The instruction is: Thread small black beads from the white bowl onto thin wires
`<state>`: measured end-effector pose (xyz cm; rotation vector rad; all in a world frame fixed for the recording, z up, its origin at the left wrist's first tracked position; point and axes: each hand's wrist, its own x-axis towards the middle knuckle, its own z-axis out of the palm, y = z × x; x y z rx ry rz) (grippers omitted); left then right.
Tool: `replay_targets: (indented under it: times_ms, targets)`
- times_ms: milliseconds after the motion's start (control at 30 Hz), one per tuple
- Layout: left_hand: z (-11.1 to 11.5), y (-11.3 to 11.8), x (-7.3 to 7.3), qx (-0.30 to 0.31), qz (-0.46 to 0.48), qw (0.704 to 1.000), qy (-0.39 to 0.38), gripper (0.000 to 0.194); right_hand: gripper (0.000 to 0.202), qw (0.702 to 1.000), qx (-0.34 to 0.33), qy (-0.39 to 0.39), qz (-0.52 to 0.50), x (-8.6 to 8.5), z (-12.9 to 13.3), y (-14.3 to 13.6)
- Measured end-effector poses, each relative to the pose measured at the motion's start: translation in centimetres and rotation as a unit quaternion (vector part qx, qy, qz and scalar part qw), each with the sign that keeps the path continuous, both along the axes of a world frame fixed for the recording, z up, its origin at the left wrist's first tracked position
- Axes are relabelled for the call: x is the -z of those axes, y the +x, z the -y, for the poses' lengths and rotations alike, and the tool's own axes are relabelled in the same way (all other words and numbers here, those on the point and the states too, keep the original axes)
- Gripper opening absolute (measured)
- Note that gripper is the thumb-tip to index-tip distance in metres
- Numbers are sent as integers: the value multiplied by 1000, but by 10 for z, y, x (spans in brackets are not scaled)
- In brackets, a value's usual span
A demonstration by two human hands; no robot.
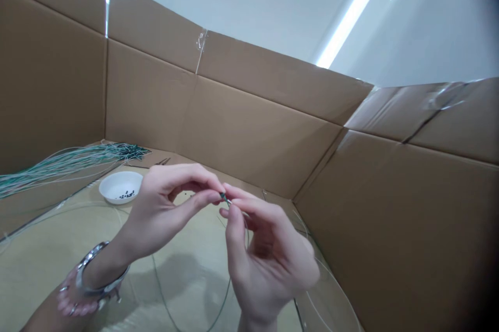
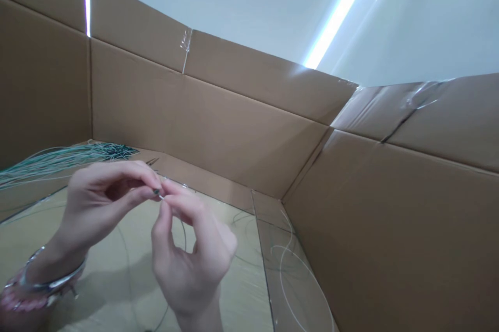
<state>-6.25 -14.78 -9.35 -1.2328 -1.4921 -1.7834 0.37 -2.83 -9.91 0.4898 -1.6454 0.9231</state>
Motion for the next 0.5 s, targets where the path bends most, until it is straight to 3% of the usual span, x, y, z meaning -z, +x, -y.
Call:
replay_targets:
  times_ms: [500]
  targets:
    - [2,2,3,-50,-81,995,-29,15,34,995,67,68,-27,-1,-3,1]
